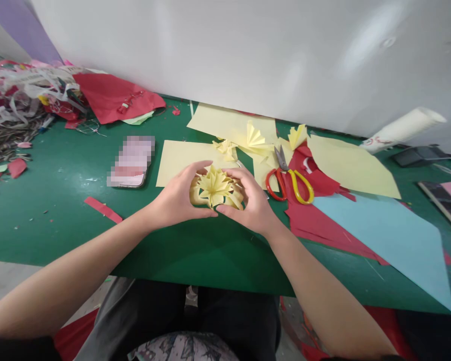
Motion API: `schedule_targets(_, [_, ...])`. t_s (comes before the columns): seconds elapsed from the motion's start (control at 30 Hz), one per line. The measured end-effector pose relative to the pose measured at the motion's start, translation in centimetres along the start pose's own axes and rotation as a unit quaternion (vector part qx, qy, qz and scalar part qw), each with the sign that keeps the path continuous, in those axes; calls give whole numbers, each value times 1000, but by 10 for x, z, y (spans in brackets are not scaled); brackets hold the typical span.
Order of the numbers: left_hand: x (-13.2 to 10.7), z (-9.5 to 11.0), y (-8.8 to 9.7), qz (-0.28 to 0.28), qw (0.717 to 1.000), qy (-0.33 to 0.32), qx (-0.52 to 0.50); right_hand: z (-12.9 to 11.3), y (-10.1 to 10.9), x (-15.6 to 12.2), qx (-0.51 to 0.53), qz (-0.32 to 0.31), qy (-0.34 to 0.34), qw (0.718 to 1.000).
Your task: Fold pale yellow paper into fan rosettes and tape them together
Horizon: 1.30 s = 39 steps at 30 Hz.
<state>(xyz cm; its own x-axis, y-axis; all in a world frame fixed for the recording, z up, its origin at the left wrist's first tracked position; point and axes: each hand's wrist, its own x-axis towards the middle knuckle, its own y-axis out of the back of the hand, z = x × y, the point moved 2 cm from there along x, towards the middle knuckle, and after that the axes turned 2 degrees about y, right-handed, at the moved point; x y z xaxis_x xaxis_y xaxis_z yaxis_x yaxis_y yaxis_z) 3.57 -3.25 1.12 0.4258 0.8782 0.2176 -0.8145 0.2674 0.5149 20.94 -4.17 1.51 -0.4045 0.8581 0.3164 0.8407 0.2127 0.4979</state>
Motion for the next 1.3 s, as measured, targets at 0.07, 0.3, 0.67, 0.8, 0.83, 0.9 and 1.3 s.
schedule_targets(0.07, [0, 2, 0, 0, 1000, -26, 16, -1, 1, 0, -15, 4, 15, 1000])
schedule_targets(0.3, [1, 6, 0, 5, 997, -67, 31, 2, -3, -1, 19, -3, -10, 1000])
schedule_targets(0.67, [-2, 5, -6, -18, 1000, 15, 2, 6, -14, -5, 2, 34, -2, 999])
schedule_targets(0.8, [-3, 3, -8, -16, 998, 24, -47, 12, -19, -8, 32, 31, 52, 998])
schedule_targets(0.83, [-3, 2, -8, -15, 998, 25, -53, 12, -19, -9, 28, 27, 57, 998])
schedule_targets(0.9, [-3, 2, -8, -7, 997, 29, -74, 9, -19, -9, 28, 17, 49, 998])
schedule_targets(1.3, [-2, 1, -5, -14, 954, 87, -287, -3, -6, -3, 97, 117, 22, 988])
